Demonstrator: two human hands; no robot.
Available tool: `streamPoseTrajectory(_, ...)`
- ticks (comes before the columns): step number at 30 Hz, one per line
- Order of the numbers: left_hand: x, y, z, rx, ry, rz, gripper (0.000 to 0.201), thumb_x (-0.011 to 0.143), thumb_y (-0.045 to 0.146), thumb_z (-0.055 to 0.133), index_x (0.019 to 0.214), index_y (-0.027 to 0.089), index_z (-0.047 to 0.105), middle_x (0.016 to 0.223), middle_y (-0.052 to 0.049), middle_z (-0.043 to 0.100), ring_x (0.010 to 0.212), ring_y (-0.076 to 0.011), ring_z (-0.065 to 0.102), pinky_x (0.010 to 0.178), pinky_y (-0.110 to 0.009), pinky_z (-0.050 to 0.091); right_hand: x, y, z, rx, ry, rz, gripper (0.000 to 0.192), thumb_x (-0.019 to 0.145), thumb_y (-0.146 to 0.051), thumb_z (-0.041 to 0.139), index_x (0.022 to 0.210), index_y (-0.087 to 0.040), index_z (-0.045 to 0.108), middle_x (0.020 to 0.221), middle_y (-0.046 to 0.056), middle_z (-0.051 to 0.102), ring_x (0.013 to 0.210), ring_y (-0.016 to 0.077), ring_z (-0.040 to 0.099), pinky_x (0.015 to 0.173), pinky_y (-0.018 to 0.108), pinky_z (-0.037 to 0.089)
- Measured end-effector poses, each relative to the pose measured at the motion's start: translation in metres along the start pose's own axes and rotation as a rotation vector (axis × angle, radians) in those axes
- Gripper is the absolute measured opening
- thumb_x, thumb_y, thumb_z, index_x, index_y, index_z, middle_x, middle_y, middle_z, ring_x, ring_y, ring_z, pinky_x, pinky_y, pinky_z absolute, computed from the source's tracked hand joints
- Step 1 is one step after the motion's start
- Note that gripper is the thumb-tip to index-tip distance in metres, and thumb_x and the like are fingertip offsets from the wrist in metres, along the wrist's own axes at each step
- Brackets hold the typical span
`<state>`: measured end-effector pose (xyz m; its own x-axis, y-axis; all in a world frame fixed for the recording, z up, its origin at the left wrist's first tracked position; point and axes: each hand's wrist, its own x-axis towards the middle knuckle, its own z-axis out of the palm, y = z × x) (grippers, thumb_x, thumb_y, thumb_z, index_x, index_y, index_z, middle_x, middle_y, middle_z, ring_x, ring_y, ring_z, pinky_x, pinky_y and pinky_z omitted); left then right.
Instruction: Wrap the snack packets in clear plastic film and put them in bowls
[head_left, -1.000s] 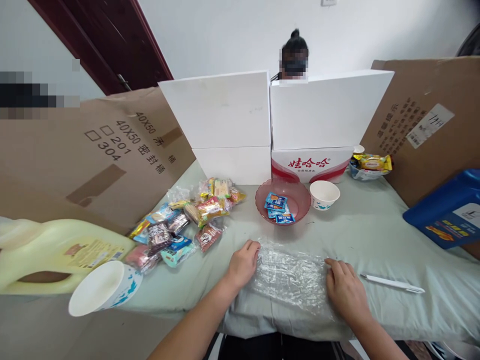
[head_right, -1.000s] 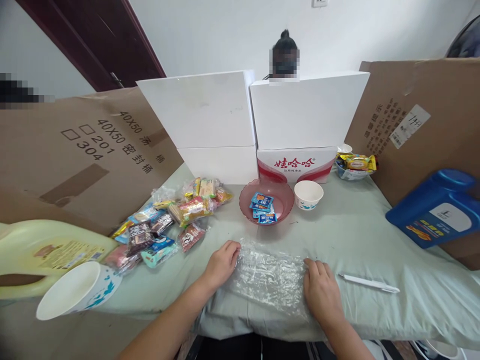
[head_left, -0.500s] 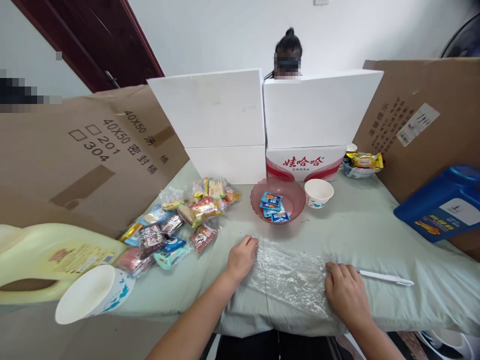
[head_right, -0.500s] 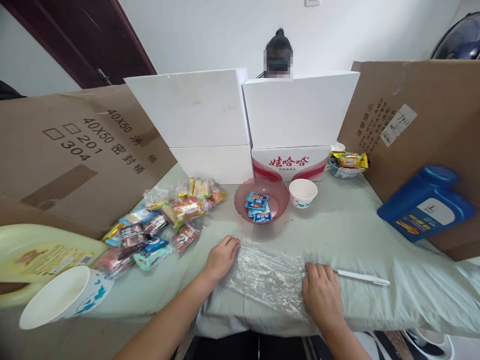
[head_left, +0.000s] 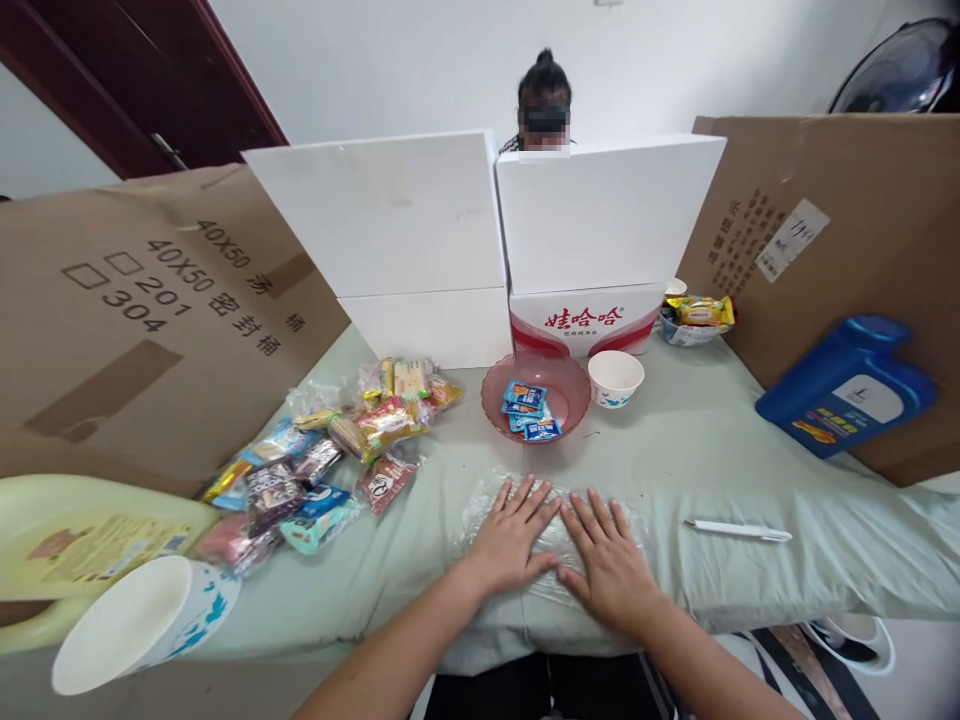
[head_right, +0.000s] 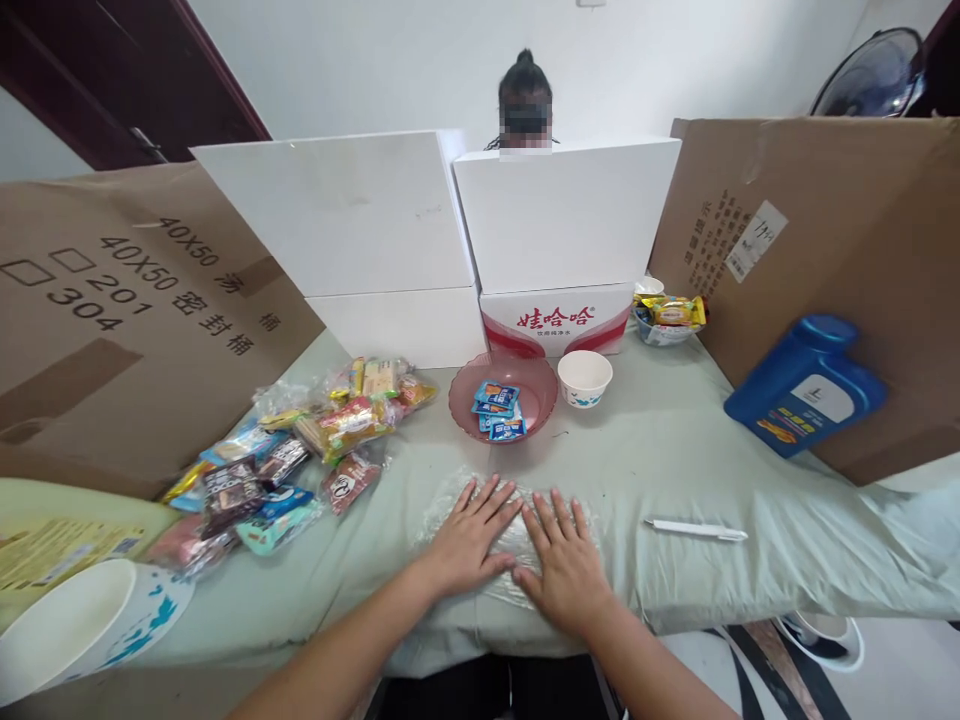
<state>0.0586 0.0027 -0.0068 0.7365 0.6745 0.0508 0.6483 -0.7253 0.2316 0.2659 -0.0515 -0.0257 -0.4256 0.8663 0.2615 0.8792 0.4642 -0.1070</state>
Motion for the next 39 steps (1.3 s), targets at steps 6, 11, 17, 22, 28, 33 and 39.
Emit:
streamPoseTrajectory(6, -0.044, -0.039, 0.001, 0.056, 0.039, -0.127, 0.08, 0.085, 0.065, 0.051, 0.15, 0.026, 0.025, 0.157, -0.012, 0.02, 0.144, -0.0353, 0.015, 0.114, -0.057, 0.013, -0.05, 0.032, 0.0, -0.061, 0.004, 0.125, 0.08, 0.085, -0.055, 0.052, 0.151, -0.021, 0.022, 0.152, 0.011, 0.033, 0.142, 0.0354, 0.021, 0.109, 0.06, 0.021)
streamPoseTrajectory(11, -0.084, -0.045, -0.016, -0.02, 0.095, -0.014, 0.069, 0.083, 0.052, 0.062, 0.141, 0.021, 0.041, 0.149, -0.014, 0.037, 0.141, -0.0364, 0.023, 0.112, -0.056, 0.024, -0.078, 0.042, -0.026, -0.009, 0.021, -0.005, 0.09, 0.079, -0.062, 0.06, 0.149, -0.016, 0.028, 0.153, 0.015, 0.03, 0.142, 0.0371, 0.02, 0.111, 0.057, 0.023)
streamPoseTrajectory(17, -0.101, -0.035, -0.026, -0.135, 0.083, 0.069, 0.031, 0.079, 0.025, 0.067, 0.109, 0.019, 0.061, 0.12, -0.009, 0.062, 0.123, -0.0275, 0.05, 0.101, -0.042, 0.046, -0.083, 0.039, -0.038, 0.242, -0.032, -0.18, 0.031, 0.092, -0.021, 0.05, 0.122, -0.026, 0.058, 0.117, 0.005, 0.065, 0.109, 0.0194, 0.059, 0.095, 0.035, 0.048)
streamPoseTrajectory(22, -0.102, -0.032, -0.029, -0.184, 0.144, 0.078, 0.015, 0.083, 0.014, 0.057, 0.096, 0.02, 0.061, 0.11, -0.006, 0.066, 0.113, -0.0227, 0.057, 0.096, -0.037, 0.048, -0.081, 0.045, -0.042, 0.446, 0.026, 0.0, 0.021, 0.095, -0.02, 0.043, 0.108, -0.023, 0.06, 0.092, 0.004, 0.069, 0.087, 0.0166, 0.065, 0.079, 0.029, 0.054)
streamPoseTrajectory(28, -0.088, -0.029, -0.032, -0.354, 0.176, -0.111, 0.013, 0.092, 0.018, 0.042, 0.088, 0.021, 0.053, 0.09, -0.002, 0.067, 0.092, -0.0168, 0.064, 0.082, -0.029, 0.05, -0.076, 0.053, -0.033, 0.419, 0.045, 0.25, 0.023, 0.098, -0.032, 0.037, 0.103, -0.024, 0.058, 0.095, 0.004, 0.07, 0.083, 0.017, 0.069, 0.071, 0.028, 0.054)
streamPoseTrajectory(33, -0.054, -0.035, -0.028, -0.276, 0.136, -0.433, 0.014, 0.095, 0.022, 0.037, 0.09, 0.021, 0.05, 0.07, 0.003, 0.061, 0.063, -0.0146, 0.061, 0.062, -0.024, 0.045, -0.065, 0.059, -0.013, 0.279, 0.062, 0.387, 0.029, 0.098, -0.038, 0.033, 0.103, -0.023, 0.058, 0.099, 0.005, 0.072, 0.085, 0.0197, 0.07, 0.07, 0.03, 0.054)
streamPoseTrajectory(39, -0.025, -0.032, -0.016, 0.082, -0.066, -0.548, 0.018, 0.096, 0.018, 0.038, 0.099, 0.018, 0.055, 0.092, -0.007, 0.07, 0.079, -0.0224, 0.068, 0.065, -0.029, 0.046, -0.051, 0.06, -0.006, 0.007, 0.03, 0.427, 0.035, 0.099, -0.037, 0.029, 0.101, -0.021, 0.06, 0.096, 0.005, 0.072, 0.065, 0.0186, 0.069, 0.052, 0.028, 0.046)
